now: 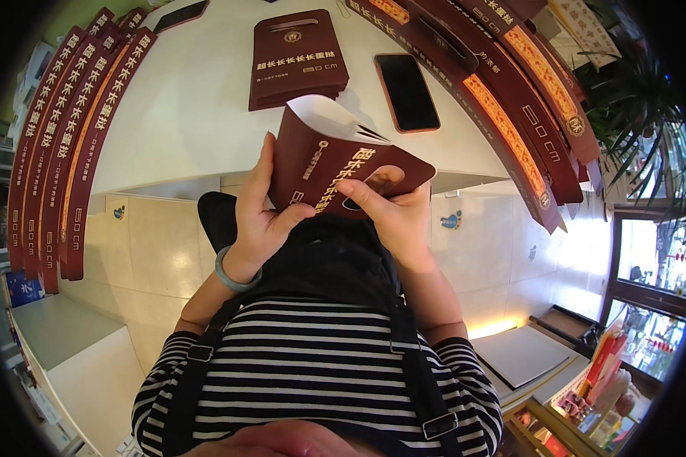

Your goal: The person repeatedly folds flat maroon cardboard pieces into box shapes, then inserts a long rectangular package into each box. The person handles the pieces one at a time, folds the flaps, and places the finished boxes on the counter.

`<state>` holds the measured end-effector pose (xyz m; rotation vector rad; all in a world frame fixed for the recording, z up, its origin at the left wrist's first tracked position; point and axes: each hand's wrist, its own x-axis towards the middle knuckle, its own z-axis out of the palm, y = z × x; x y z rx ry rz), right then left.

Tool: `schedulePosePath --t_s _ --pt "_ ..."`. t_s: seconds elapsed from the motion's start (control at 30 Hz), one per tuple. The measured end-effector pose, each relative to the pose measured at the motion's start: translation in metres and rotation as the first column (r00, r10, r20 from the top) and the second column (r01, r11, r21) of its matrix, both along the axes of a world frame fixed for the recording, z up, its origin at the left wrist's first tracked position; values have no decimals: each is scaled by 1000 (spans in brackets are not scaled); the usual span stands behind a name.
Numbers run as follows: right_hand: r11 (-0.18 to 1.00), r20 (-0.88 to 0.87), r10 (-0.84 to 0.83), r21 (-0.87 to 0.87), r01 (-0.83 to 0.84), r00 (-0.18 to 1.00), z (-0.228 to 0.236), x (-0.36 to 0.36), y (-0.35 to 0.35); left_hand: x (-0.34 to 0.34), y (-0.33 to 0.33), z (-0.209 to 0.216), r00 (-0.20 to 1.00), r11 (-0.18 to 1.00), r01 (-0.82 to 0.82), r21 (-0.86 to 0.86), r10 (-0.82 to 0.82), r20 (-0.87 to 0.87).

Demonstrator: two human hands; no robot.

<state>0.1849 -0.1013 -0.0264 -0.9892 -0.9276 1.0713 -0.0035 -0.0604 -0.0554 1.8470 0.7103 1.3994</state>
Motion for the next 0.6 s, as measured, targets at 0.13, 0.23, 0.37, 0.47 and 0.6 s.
schedulePosePath --t_s 0.13,0.23,0.37,0.47,0.6 --pt "998 85 50 29 -53 995 -1 1 0 2 1 -7 989 992 108 65 -100 -105" --pt "998 109 56 27 -59 992 1 -1 -1 7 -8 -15 995 995 98 -32 -98 -14" --pt "996 100 90 19 -92 991 7 -4 -2 5 -7 -25 996 996 82 35 -81 -48" --pt "987 204 148 32 -157 968 6 2 -2 -8 -3 -26 979 978 201 -52 -202 -20" --pt "963 326 266 -137 -233 907 6 -3 0 -17 3 24 954 904 238 -354 -151 258"
